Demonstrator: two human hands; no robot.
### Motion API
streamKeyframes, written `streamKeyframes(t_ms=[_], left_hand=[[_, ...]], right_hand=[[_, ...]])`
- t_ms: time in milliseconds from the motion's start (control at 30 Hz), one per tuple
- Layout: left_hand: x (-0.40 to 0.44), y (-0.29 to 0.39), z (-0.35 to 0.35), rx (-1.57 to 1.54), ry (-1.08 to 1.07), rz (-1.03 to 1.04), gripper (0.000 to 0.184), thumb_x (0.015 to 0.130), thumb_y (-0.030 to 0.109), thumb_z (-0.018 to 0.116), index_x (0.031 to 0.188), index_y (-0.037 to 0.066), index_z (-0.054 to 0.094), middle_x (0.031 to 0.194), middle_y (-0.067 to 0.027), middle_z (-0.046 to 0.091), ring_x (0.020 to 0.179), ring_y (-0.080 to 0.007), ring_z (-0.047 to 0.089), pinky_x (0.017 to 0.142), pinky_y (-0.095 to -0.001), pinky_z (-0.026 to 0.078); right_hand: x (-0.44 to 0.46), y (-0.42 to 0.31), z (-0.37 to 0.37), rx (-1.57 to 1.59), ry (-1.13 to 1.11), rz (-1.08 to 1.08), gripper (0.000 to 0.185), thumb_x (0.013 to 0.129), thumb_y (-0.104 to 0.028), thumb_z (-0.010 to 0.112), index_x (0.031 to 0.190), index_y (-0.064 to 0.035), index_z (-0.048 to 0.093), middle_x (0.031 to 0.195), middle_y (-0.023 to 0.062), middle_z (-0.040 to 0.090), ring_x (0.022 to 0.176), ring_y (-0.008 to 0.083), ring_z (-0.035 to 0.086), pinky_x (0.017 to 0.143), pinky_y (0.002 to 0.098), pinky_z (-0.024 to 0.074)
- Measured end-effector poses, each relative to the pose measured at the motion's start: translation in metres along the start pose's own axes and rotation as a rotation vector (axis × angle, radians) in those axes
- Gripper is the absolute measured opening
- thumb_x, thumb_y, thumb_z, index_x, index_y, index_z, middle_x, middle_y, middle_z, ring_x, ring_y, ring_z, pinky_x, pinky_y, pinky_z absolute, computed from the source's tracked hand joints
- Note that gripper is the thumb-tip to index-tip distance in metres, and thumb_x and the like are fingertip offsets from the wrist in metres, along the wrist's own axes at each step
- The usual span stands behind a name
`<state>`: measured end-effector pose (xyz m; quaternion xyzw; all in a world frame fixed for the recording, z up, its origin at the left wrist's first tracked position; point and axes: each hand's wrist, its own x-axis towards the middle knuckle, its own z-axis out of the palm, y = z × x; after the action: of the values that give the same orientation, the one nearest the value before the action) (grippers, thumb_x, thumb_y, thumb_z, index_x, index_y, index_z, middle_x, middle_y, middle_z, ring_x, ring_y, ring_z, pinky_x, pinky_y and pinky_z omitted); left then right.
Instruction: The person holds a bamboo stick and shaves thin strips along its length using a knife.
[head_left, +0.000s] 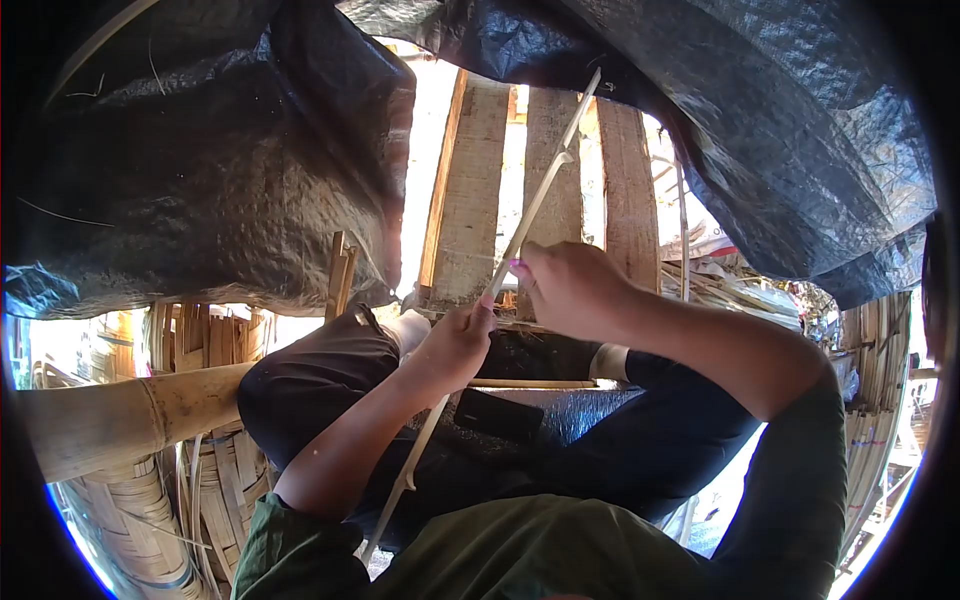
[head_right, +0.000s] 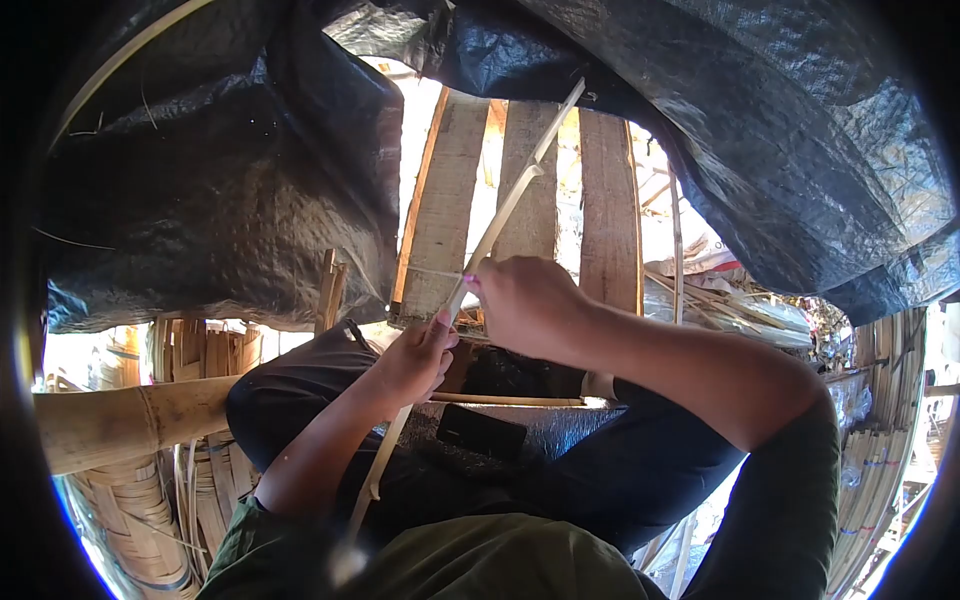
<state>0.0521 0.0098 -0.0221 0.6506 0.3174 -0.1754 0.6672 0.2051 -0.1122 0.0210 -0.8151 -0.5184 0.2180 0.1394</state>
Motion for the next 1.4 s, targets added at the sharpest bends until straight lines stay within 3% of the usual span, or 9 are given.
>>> streamKeyframes(t_ms=[167, 233, 533, 667, 767, 833, 1167, 1233, 1400], left_hand=[[0.004, -0.014, 0.0, 0.093, 0.015, 0.153, 0.048, 0.101, 0.053, 0.03, 0.078, 0.012, 0.041, 0.056, 0.0056, 0.03, 0.042, -0.0049, 0.027, 0.038, -0.0248, 0.023], [0.004, -0.01, -0.002, 0.057, 0.006, 0.061, 0.048, 0.104, 0.036, 0.03, 0.084, -0.002, 0.053, 0.061, -0.0074, 0.046, 0.059, -0.0185, 0.046, 0.061, -0.037, 0.039], [0.004, -0.012, -0.003, 0.234, 0.085, 0.274, 0.048, 0.103, 0.031, 0.033, 0.08, -0.006, 0.052, 0.059, -0.0202, 0.047, 0.055, -0.0353, 0.047, 0.058, -0.0439, 0.038], [0.003, -0.017, -0.005, 0.335, 0.102, 0.373, 0.049, 0.103, 0.037, 0.033, 0.082, -0.003, 0.053, 0.06, -0.0062, 0.042, 0.054, -0.0172, 0.041, 0.057, -0.0321, 0.039], [-0.005, -0.002, -0.005, 0.232, 0.033, 0.141, 0.049, 0.103, 0.036, 0.033, 0.084, -0.003, 0.055, 0.058, -0.0083, 0.043, 0.054, -0.0197, 0.044, 0.059, -0.0325, 0.04], [-0.003, -0.008, -0.002, 0.222, 0.131, 0.326, 0.05, 0.104, 0.031, 0.031, 0.072, -0.004, 0.047, 0.051, -0.0182, 0.042, 0.049, -0.0374, 0.043, 0.054, -0.0447, 0.036], [-0.003, -0.017, -0.002, 0.305, 0.123, 0.343, 0.043, 0.103, 0.026, 0.033, 0.079, -0.006, 0.049, 0.055, -0.0216, 0.045, 0.052, -0.0391, 0.051, 0.051, -0.0469, 0.038], [-0.002, -0.026, -0.002, 0.602, 0.188, 0.685, 0.04, 0.102, 0.023, 0.034, 0.081, -0.007, 0.051, 0.056, -0.0222, 0.046, 0.054, -0.0415, 0.05, 0.053, -0.0471, 0.04], [-0.013, -0.009, -0.003, 0.482, 0.144, 0.499, 0.039, 0.102, 0.023, 0.034, 0.083, -0.006, 0.051, 0.06, -0.0234, 0.049, 0.056, -0.0395, 0.053, 0.054, -0.0461, 0.042]], right_hand=[[0.003, 0.009, 0.009, -0.137, 0.069, -0.203, 0.025, 0.093, -0.016, 0.052, 0.084, 0.0046, 0.061, 0.066, 0.0197, 0.063, 0.058, 0.0327, 0.066, 0.052, 0.0421, 0.0538], [0.004, 0.006, 0.003, -0.164, 0.025, -0.17, 0.025, 0.093, -0.017, 0.052, 0.083, 0.0042, 0.06, 0.065, 0.0198, 0.063, 0.058, 0.0329, 0.067, 0.052, 0.0419, 0.0538], [0.009, 0.013, 0.008, -0.232, 0.062, -0.217, 0.025, 0.093, -0.02, 0.055, 0.082, 0.0023, 0.058, 0.057, 0.0176, 0.06, 0.051, 0.0338, 0.063, 0.048, 0.0423, 0.0515], [0.02, 0.029, 0.012, -0.265, 0.083, -0.089, 0.024, 0.091, -0.02, 0.057, 0.086, 0.0035, 0.058, 0.056, 0.0166, 0.059, 0.048, 0.0316, 0.062, 0.046, 0.042, 0.0499], [0.019, 0.037, 0.012, -0.287, 0.202, -0.231, 0.023, 0.092, -0.02, 0.055, 0.089, 0.003, 0.059, 0.056, 0.016, 0.06, 0.046, 0.0284, 0.062, 0.043, 0.0401, 0.0496], [0.013, 0.021, 0.012, -0.319, 0.125, -0.126, 0.023, 0.092, -0.02, 0.054, 0.089, 0.0021, 0.059, 0.056, 0.0157, 0.06, 0.046, 0.0282, 0.062, 0.043, 0.0407, 0.0497], [0.004, 0.013, 0.015, -0.303, 0.131, -0.073, 0.022, 0.091, -0.021, 0.053, 0.09, 0.0006, 0.059, 0.056, 0.0159, 0.06, 0.051, 0.0324, 0.064, 0.047, 0.0448, 0.0507], [-0.003, 0.001, 0.014, -0.353, 0.06, -0.145, 0.023, 0.092, -0.022, 0.052, 0.089, 0.0007, 0.058, 0.056, 0.0157, 0.06, 0.049, 0.032, 0.063, 0.047, 0.0447, 0.0506], [0.019, 0.039, -0.002, -0.364, 0.221, -0.057, 0.022, 0.092, -0.02, 0.052, 0.088, 0.0008, 0.058, 0.056, 0.0156, 0.06, 0.046, 0.0319, 0.061, 0.045, 0.0423, 0.0505]])
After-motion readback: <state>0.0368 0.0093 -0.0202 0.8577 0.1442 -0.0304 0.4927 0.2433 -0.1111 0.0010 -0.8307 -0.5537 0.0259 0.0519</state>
